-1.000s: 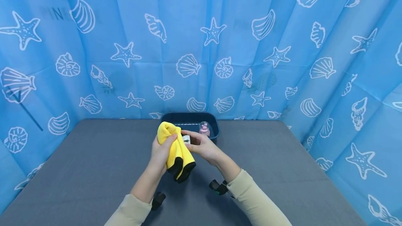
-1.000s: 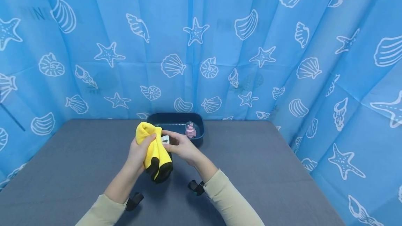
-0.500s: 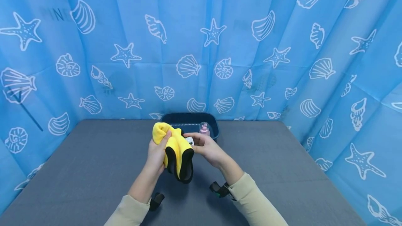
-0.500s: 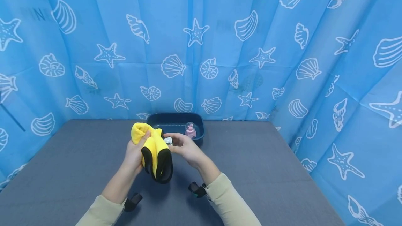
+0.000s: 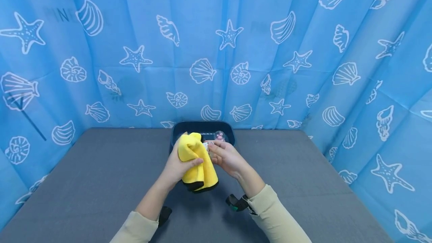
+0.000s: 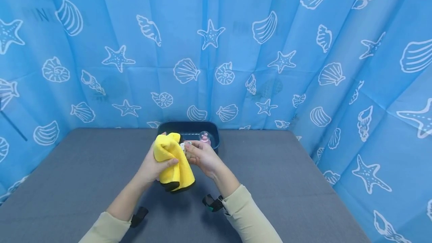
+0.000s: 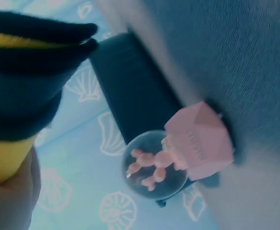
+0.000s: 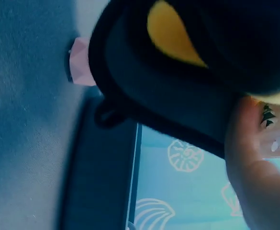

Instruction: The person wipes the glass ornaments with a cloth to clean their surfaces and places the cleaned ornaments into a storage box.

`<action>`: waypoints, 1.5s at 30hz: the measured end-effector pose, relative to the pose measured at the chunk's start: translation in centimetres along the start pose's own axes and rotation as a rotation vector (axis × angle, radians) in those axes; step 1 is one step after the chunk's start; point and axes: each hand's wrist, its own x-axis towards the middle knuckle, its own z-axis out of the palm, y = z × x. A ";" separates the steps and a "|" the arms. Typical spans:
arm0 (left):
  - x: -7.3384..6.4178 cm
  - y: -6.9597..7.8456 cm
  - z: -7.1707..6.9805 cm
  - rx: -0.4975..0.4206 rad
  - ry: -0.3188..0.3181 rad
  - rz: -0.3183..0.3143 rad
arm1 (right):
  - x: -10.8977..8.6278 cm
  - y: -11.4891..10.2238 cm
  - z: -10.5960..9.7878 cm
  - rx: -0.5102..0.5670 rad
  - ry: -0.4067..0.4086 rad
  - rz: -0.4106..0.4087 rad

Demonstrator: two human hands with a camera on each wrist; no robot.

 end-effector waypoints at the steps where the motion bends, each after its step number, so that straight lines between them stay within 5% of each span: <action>1: 0.0 -0.1 0.0 0.002 0.011 0.025 | 0.0 0.0 0.0 -0.014 -0.007 0.000; 7: -0.4 -0.8 0.0 -0.038 0.077 0.068 | 0.0 -0.2 0.2 -0.067 -0.068 -0.002; 20: -0.1 -0.6 -0.3 -0.111 0.191 -0.111 | -0.2 -0.1 -0.3 0.064 -0.043 0.124; 24: 0.0 -0.1 -0.3 -0.136 0.153 -0.124 | -0.3 0.1 -0.4 0.094 -0.061 0.105; 29: -0.1 0.1 0.0 -0.075 0.023 -0.095 | -0.3 0.3 0.0 0.025 -0.085 0.076; 32: 0.1 0.0 0.4 -0.043 0.005 -0.088 | -0.4 0.4 0.1 -0.010 -0.068 0.064; 36: 0.4 -0.2 1.1 -0.037 0.098 -0.130 | -0.5 0.5 0.0 -0.046 -0.072 0.056; 45: 0.5 -0.2 1.5 -0.180 0.260 -0.151 | -0.6 0.7 -0.2 -0.033 -0.083 0.074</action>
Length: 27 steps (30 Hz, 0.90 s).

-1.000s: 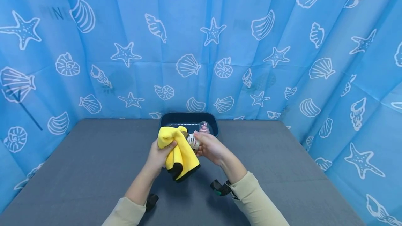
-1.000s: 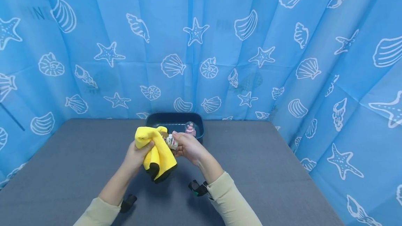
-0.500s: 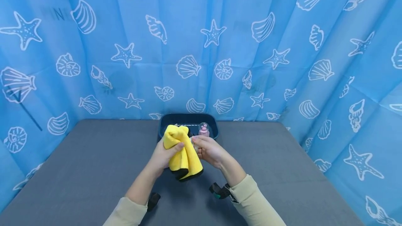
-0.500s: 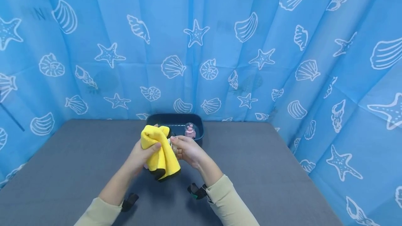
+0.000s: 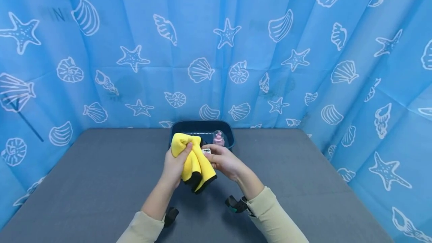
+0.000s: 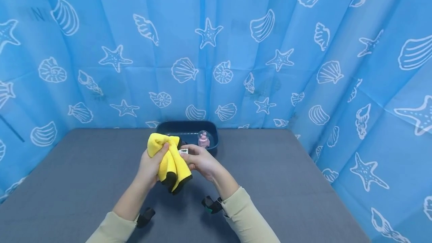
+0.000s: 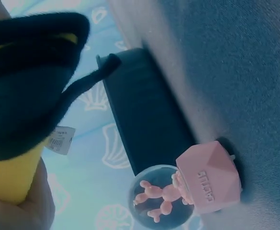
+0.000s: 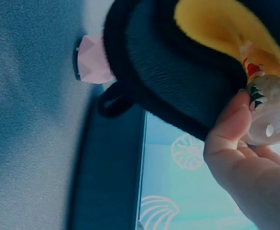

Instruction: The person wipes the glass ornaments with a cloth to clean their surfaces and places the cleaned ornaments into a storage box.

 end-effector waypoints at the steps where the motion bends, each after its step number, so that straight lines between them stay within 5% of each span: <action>1: 0.0 0.0 -0.1 -0.014 0.014 -0.014 | 0.0 0.0 0.0 0.001 0.000 0.007; 5: 0.3 -0.1 -0.5 -0.052 0.037 -0.057 | -0.3 -0.1 -0.2 0.013 -0.010 0.014; 8: 0.4 0.1 -0.8 -0.064 -0.007 -0.077 | -0.4 -0.2 -0.3 0.046 -0.002 0.012; 12: 0.1 0.7 -1.0 -0.103 -0.174 -0.114 | -0.2 -0.3 -0.1 0.051 0.085 -0.003; 18: -0.3 0.9 -1.3 -0.321 -0.425 -0.074 | 0.2 -0.3 0.3 0.039 0.277 0.028; 22: -0.1 0.7 -1.1 -0.341 -0.404 -0.059 | 0.4 -0.2 0.5 0.055 0.319 0.036; 27: 0.3 0.0 -0.3 -0.199 -0.229 -0.054 | 0.3 -0.4 0.6 0.076 0.338 -0.023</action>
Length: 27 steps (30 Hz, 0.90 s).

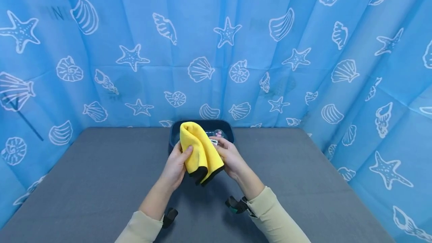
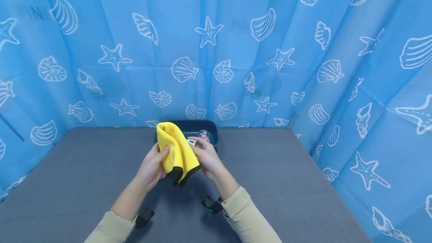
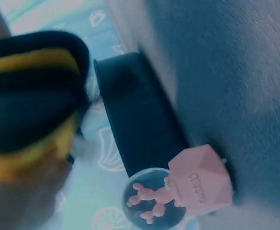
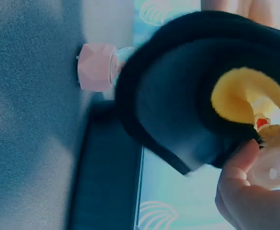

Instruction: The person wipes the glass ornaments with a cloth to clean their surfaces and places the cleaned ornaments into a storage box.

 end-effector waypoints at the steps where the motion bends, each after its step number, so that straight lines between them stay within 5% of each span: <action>1: 0.0 -0.1 0.1 0.038 0.048 0.007 | 0.0 0.0 0.1 0.006 0.007 -0.008; 5: -0.1 -0.4 0.4 0.163 0.238 0.024 | 0.0 -0.1 0.3 -0.016 0.051 -0.042; 8: -0.3 -0.3 0.5 0.211 0.281 0.039 | 0.0 0.0 0.5 -0.058 0.080 -0.072; 12: -0.3 0.0 0.5 0.216 0.153 0.002 | 0.2 0.2 0.7 -0.141 0.096 -0.129; 18: 0.1 0.0 0.1 0.078 -0.032 -0.106 | 0.1 0.2 1.2 -0.336 0.086 -0.201; 22: 0.4 -0.2 -0.1 0.027 -0.038 -0.116 | 0.0 0.0 1.2 -0.466 0.023 -0.255; 27: 0.6 -0.3 -0.4 0.025 0.036 -0.104 | 0.0 -0.2 0.7 -0.521 -0.052 -0.245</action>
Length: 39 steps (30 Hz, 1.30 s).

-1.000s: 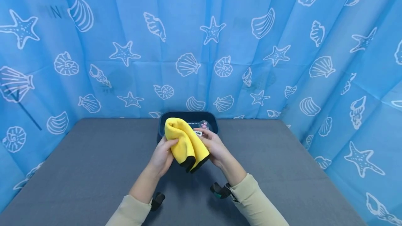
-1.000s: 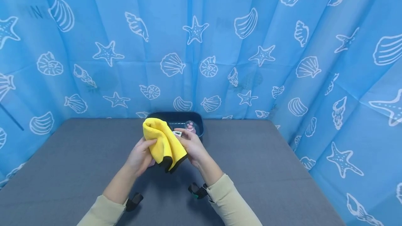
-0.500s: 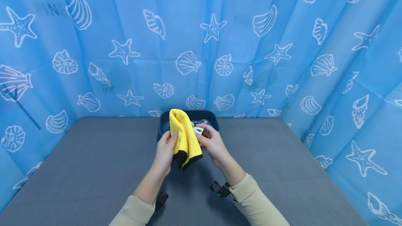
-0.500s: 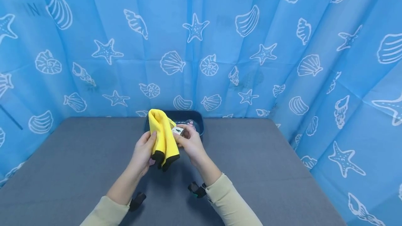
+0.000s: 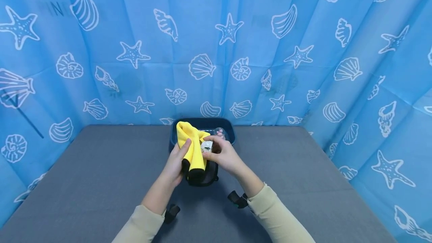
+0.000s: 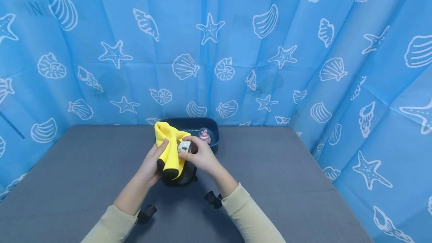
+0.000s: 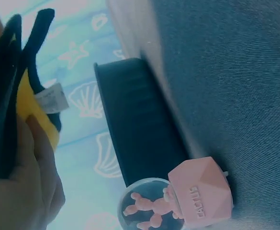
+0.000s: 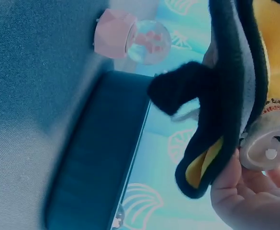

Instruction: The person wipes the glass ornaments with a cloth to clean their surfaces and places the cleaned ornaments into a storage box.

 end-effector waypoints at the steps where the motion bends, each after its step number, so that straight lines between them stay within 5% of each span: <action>1: 0.0 0.0 0.0 0.003 0.015 0.003 | 0.1 0.1 -0.1 0.009 -0.009 0.014; 10: 0.0 0.2 -0.4 -0.054 0.096 0.004 | 0.2 0.2 -1.1 0.190 -0.049 0.142; 15: -0.2 1.0 -0.8 -0.131 0.007 -0.051 | -0.1 0.0 -2.0 0.250 -0.041 0.123; 21: -0.2 1.3 -0.2 -0.002 -0.050 -0.093 | 0.1 0.6 -1.9 0.219 -0.086 0.023; 31: -0.2 0.1 0.2 -0.008 0.082 0.026 | -0.1 1.2 -0.7 0.152 -0.165 -0.026; 39: -0.3 0.0 -0.3 0.010 0.130 0.076 | -0.2 1.3 -0.7 0.249 -0.071 0.057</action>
